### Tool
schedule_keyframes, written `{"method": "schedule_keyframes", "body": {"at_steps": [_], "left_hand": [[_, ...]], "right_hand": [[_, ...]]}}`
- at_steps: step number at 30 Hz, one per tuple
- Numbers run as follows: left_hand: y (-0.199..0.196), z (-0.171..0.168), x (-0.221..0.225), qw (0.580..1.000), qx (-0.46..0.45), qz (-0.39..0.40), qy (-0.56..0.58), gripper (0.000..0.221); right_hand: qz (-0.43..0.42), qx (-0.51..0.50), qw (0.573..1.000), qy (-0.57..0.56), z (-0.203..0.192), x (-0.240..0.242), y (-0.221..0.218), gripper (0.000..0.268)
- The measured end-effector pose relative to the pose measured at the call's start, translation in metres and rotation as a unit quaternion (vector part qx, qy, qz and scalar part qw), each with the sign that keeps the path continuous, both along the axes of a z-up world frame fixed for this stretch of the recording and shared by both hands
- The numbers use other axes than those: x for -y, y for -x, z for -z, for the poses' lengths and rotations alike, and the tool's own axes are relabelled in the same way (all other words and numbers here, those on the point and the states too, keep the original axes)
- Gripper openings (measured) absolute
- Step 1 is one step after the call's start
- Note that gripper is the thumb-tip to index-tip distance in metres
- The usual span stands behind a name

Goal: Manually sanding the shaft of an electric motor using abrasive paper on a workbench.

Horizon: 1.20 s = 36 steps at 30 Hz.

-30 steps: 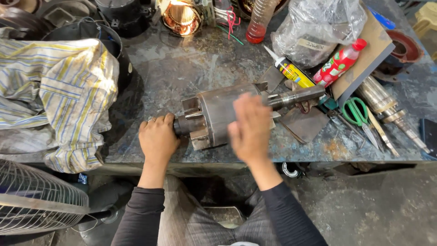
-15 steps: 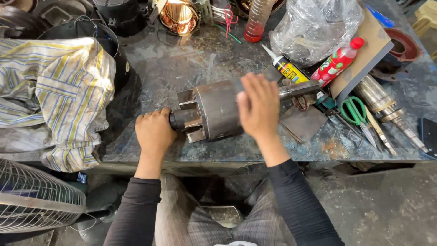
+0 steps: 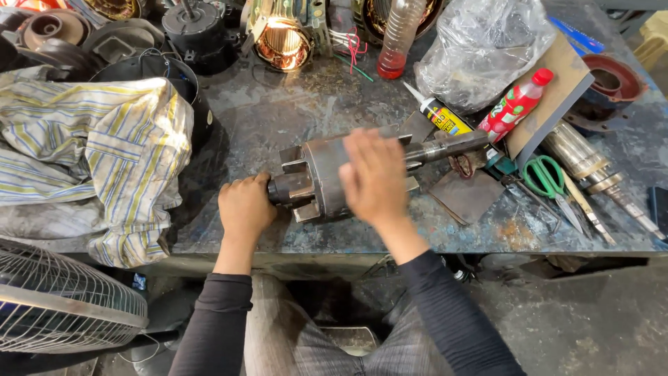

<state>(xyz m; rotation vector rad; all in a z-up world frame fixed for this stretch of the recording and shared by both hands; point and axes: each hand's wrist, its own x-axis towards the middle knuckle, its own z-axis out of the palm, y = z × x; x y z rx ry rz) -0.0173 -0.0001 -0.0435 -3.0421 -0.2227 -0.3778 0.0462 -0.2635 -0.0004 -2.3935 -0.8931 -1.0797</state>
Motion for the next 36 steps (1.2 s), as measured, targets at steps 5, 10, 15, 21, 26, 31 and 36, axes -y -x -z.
{"method": "schedule_keyframes", "body": {"at_steps": [5, 10, 15, 21, 26, 31, 36], "left_hand": [[0.0, -0.005, 0.01, 1.0, -0.008, -0.021, 0.014, 0.05], [0.003, -0.005, 0.004, 1.0, 0.012, 0.004, -0.02, 0.05], [-0.003, 0.007, -0.007, 1.0, 0.009, 0.007, -0.014, 0.046], [-0.003, 0.002, 0.003, 1.0, 0.009, -0.015, -0.013, 0.044], [-0.002, 0.005, 0.003, 1.0, -0.005, -0.014, -0.01, 0.052], [0.012, -0.024, 0.01, 1.0, -0.025, 0.002, -0.01, 0.055], [0.003, 0.007, 0.0, 1.0, 0.012, 0.003, -0.015, 0.053]], "right_hand": [[0.111, 0.023, 0.993, -0.039, 0.002, 0.008, 0.001, 0.048], [0.033, -0.002, 0.997, -0.067, -0.011, -0.1, 0.055, 0.048], [-0.012, -0.005, 0.999, -0.037, -0.006, -0.074, 0.014, 0.043], [0.098, 0.004, 0.995, 0.018, 0.009, 0.039, -0.059, 0.041], [0.034, -0.022, 0.998, -0.046, -0.018, -0.061, 0.03, 0.039], [-0.075, 0.029, 0.997, 0.01, -0.001, -0.069, 0.043, 0.056], [-0.012, 0.031, 0.999, 0.024, 0.007, 0.018, -0.008, 0.053]]}}
